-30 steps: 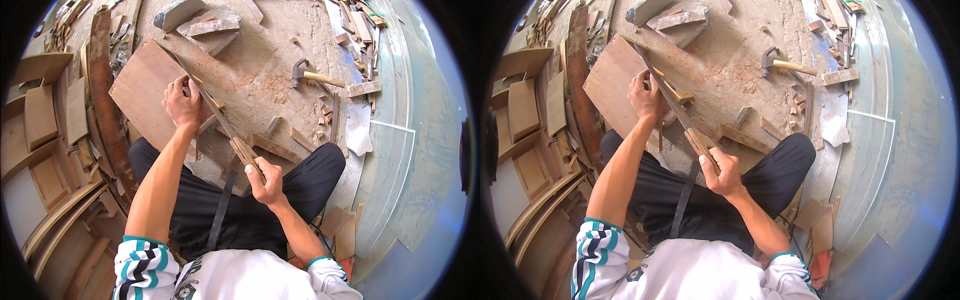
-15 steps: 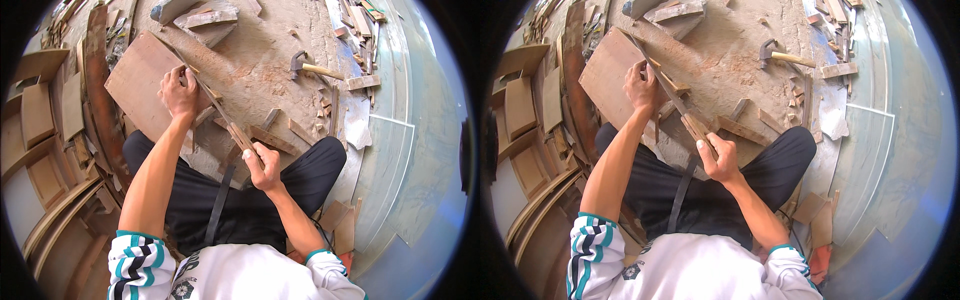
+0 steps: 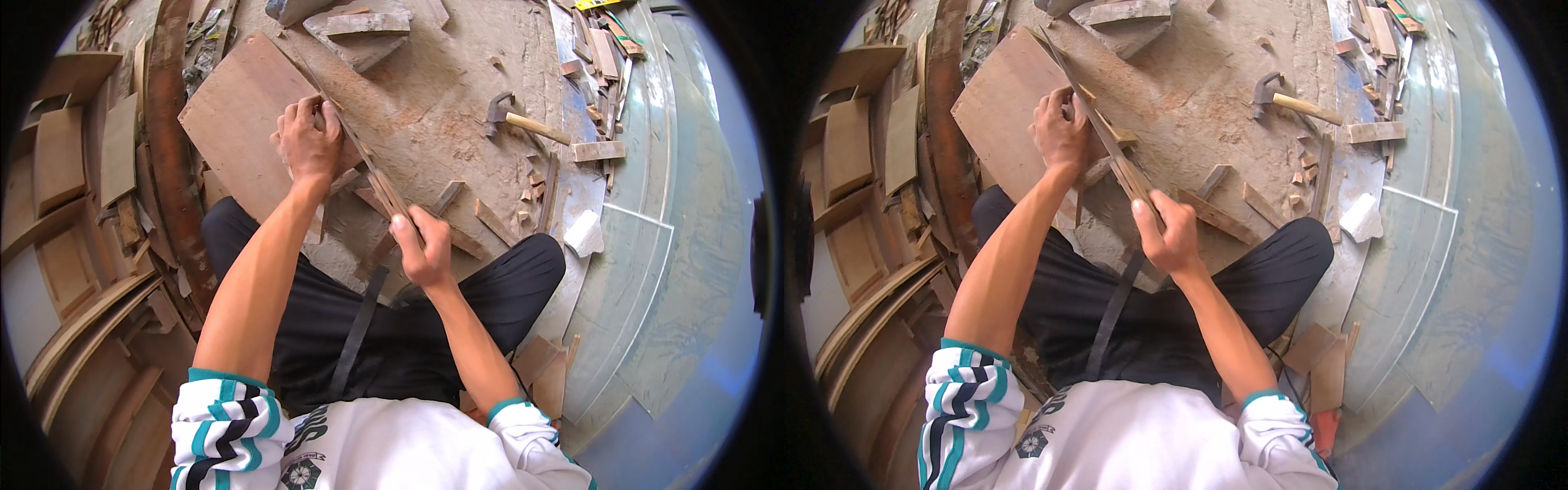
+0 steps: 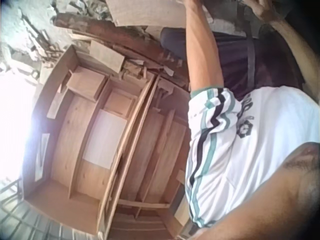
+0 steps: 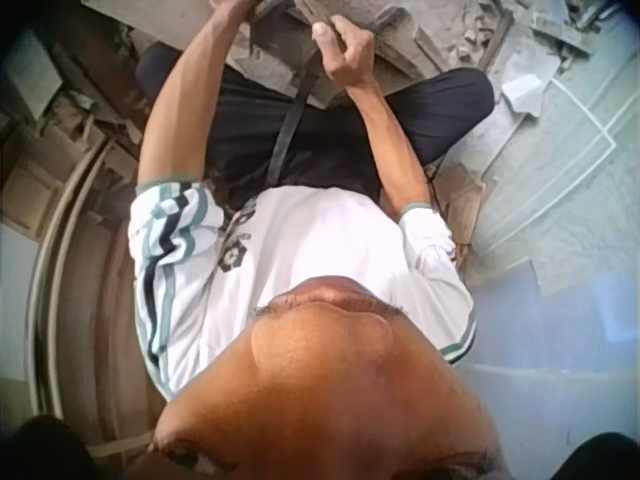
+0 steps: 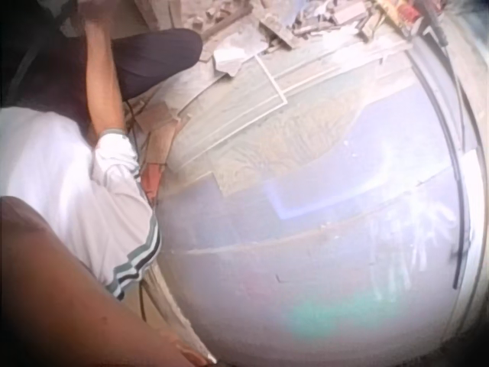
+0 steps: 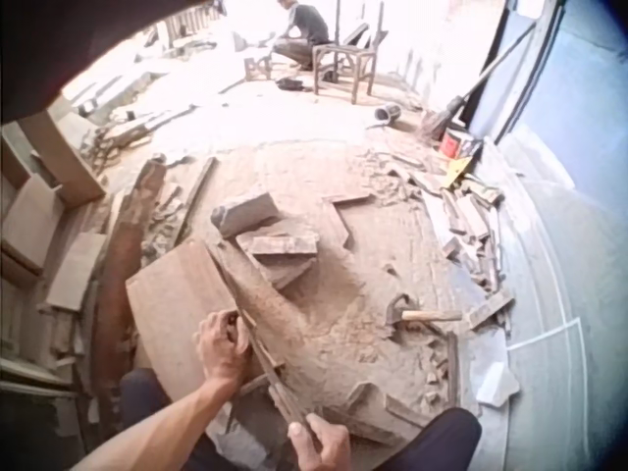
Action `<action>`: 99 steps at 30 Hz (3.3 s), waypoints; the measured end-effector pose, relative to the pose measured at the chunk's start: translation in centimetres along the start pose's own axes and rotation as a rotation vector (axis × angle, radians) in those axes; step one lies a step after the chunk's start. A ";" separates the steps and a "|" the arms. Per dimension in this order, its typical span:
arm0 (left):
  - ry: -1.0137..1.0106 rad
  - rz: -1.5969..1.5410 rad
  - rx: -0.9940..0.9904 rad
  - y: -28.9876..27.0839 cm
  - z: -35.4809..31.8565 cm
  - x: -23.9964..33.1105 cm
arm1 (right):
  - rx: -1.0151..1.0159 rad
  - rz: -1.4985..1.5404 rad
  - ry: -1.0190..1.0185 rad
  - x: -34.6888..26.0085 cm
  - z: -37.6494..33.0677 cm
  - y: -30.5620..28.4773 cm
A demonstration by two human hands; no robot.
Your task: The person sits on the floor and uses a hand saw to cut a small piece of wood. They hold the wood steady with one hand and saw with the other, then inspect the cut piece.
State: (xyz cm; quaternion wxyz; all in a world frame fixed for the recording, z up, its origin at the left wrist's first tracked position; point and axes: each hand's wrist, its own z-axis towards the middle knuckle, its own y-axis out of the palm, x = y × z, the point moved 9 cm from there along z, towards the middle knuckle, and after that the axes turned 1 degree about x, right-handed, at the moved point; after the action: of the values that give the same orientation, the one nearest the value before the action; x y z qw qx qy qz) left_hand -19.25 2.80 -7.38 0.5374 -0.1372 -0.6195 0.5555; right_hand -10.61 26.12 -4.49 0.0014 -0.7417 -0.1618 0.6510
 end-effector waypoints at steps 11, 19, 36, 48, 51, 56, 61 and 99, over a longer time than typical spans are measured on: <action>0.037 0.043 -0.009 0.1 -0.1 0.2 | 0.003 0.026 -0.042 -0.4 -0.5 -1.5; 0.045 0.091 -0.034 0.2 0.0 0.2 | -0.004 0.032 -0.078 -0.5 -1.2 -1.5; 0.072 0.165 -0.015 0.3 0.0 0.3 | -0.023 0.045 -0.019 -0.6 -0.8 -1.3; -0.041 0.196 -0.122 1.1 -0.2 -0.4 | -0.020 0.002 0.005 -0.8 -0.7 -0.7; -0.058 0.191 -0.126 1.5 0.1 -0.2 | 0.029 -0.027 -0.063 -1.5 1.0 -0.7; -0.050 0.168 -0.140 1.3 0.1 0.2 | 0.019 -0.027 -0.043 -1.0 0.7 -0.9; -0.042 0.178 -0.115 1.3 0.0 0.0 | 0.014 0.013 -0.005 -0.7 -0.4 -1.3; -0.015 0.232 -0.125 1.3 0.0 0.0 | -0.059 0.071 0.049 -0.6 1.0 -1.0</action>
State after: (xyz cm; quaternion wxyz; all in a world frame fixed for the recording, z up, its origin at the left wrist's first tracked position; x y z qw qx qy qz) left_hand -19.78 3.22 -8.49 0.4555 -0.2368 -0.6368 0.5752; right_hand -11.89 26.70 -3.85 -0.0396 -0.7625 -0.1543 0.6270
